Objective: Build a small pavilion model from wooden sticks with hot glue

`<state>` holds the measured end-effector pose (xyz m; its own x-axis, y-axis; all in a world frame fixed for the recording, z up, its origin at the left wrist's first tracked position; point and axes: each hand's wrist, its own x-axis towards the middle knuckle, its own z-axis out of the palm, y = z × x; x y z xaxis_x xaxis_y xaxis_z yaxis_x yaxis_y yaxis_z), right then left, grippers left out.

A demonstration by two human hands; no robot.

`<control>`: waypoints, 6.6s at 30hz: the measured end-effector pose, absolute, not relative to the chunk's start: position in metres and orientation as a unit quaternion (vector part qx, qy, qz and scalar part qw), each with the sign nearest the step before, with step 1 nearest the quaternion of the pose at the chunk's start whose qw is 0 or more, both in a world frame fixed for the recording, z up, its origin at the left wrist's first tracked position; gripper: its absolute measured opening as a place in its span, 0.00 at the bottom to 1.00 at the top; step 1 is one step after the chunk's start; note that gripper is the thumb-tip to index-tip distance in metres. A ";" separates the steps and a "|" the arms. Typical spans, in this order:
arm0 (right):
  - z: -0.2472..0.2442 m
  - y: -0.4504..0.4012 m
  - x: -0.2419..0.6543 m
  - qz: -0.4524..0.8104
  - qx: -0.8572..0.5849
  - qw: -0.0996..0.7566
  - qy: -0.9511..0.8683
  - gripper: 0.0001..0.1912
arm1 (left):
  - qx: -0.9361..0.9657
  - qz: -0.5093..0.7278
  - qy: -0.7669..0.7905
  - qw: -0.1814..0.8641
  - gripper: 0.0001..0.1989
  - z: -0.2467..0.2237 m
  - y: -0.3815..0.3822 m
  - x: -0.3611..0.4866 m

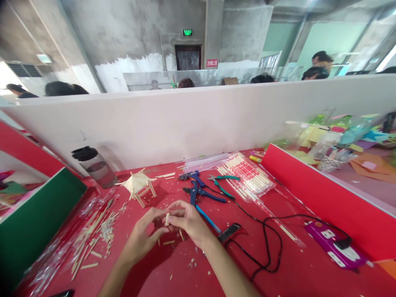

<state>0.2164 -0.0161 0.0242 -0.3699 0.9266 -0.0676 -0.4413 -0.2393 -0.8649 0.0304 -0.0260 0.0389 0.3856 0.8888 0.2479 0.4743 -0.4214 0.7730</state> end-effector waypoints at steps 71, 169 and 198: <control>0.020 -0.015 0.212 0.691 -0.347 0.473 -0.422 0.19 | 0.814 0.327 0.425 0.223 0.14 0.035 -0.021 0.018; 0.016 -0.013 0.210 0.671 -0.348 0.467 -0.459 0.19 | 0.744 0.344 0.469 0.329 0.12 0.038 -0.022 0.022; 0.015 -0.014 0.210 0.624 -0.375 0.448 -0.519 0.17 | 0.730 0.339 0.475 0.356 0.06 0.034 -0.023 0.025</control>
